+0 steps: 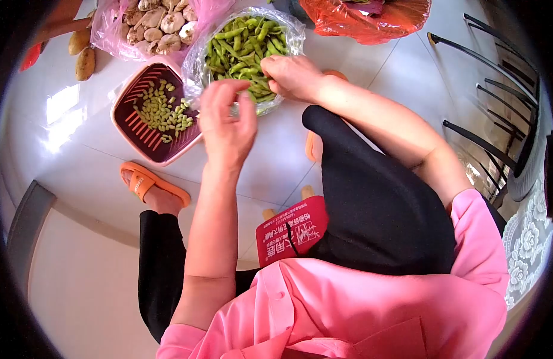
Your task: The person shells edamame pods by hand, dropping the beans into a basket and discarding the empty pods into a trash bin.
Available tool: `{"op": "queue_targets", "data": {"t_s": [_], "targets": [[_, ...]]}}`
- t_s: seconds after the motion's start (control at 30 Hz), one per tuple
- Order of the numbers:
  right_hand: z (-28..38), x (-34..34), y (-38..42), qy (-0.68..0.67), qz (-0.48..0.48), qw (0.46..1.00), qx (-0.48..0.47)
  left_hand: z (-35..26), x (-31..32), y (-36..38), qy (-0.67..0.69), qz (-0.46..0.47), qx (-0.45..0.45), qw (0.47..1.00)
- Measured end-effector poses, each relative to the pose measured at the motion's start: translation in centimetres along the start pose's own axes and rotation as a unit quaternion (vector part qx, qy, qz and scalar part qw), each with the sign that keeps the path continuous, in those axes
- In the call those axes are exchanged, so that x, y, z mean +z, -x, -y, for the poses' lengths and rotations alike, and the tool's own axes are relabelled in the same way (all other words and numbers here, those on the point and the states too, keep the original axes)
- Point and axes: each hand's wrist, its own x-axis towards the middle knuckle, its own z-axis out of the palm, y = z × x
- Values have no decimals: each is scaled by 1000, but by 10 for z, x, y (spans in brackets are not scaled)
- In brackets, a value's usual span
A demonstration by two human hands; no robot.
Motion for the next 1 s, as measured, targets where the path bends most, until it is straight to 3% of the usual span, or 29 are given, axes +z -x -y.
{"op": "queue_targets", "data": {"t_s": [0.07, 0.2, 0.27, 0.33, 0.4, 0.47, 0.53, 0.6, 1.0], "targets": [[0, -3, 0, -69, -9, 997, 31, -11, 10, 5, 34, 63, -131, 989], [20, -32, 8, -171, -17, 985, 33, 0, 16, 7, -121, 41, 39, 991], [30, -38, 10, -223, 6, 973, 59, -1, 12, 4, -152, 49, 50, 986], [36, -44, 11, -345, 20, 934, 86, -1, 11, 2, -182, 54, 61, 980], [36, -40, 10, -418, -2, 905, 79, -1, 11, 5, -123, 32, -24, 992], [39, -53, 10, -585, 45, 783, 206, -2, 12, 6, -114, 15, -37, 993], [35, -49, 11, -550, 43, 813, 185, -3, 15, 8, -46, -16, -112, 993], [35, -47, 14, -482, 48, 858, 170, -7, 16, 7, -24, -16, -103, 994], [42, -48, 16, -436, -1, 886, 159, -20, 15, 9, -20, 22, -154, 988]]}}
